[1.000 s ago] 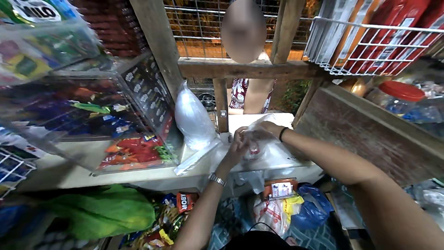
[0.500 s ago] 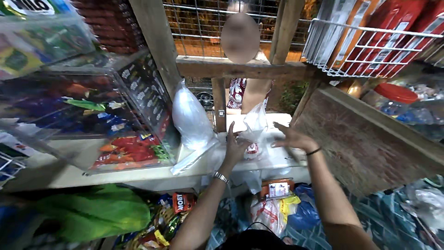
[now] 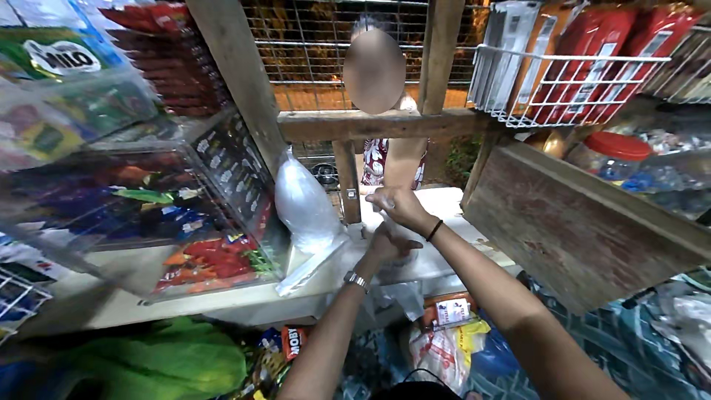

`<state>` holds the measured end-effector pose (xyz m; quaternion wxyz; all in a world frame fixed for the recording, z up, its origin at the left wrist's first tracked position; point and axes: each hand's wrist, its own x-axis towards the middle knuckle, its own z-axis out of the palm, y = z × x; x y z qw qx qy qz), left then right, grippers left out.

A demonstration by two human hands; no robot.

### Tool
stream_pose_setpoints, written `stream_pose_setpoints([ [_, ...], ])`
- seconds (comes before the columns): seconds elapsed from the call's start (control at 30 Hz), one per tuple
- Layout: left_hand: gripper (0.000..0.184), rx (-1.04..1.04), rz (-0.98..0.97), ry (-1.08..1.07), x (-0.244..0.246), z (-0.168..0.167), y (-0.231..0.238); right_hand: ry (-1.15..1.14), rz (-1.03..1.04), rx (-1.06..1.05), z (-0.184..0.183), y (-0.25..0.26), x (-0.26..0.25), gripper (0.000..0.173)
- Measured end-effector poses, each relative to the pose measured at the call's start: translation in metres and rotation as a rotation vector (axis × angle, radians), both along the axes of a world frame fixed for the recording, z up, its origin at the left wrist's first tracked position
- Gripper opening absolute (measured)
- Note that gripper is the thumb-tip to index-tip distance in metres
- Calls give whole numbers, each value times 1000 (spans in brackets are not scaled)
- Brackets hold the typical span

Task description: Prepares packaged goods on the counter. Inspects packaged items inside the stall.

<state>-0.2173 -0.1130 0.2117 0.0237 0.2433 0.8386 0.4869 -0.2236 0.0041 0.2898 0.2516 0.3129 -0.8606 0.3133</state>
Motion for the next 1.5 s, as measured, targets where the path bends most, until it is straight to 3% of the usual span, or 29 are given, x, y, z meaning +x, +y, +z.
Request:
stream_pose_setpoints([
  [0.1,49,-134,-11,79,-3,-2,3,171,12,172,-2,-5,6,21],
  [0.2,42,-146,3,5,-6,5,7,-18,23,-45,9,16,28,23],
  [0.27,35,-84,22,-29,-9,3,8,-191,39,-285,5,44,44,45],
  [0.33,36,-122,50,-110,-10,10,8,-280,-35,-398,-27,71,43,74],
  [0.43,46,-140,74,-94,-12,15,11,-507,-159,-313,-87,82,35,115],
  [0.5,43,-155,90,-92,-13,14,14,-632,-145,-324,-114,68,34,122],
  [0.7,41,-178,76,-128,-22,13,17,-587,-198,-434,-138,48,28,111],
  [0.87,34,146,56,11,-33,-12,21,-480,-122,-454,-151,50,20,103],
  [1.07,45,-101,131,-160,-21,8,22,-484,-121,-367,-146,50,18,98],
  [1.17,43,-109,125,-185,-20,8,24,-508,-124,-324,-144,52,19,95],
  [1.3,45,-111,82,-176,-17,9,21,-621,-162,-167,-113,53,25,95],
  [1.5,50,-130,-55,-245,-23,25,16,-481,-178,-262,-110,28,10,101],
])
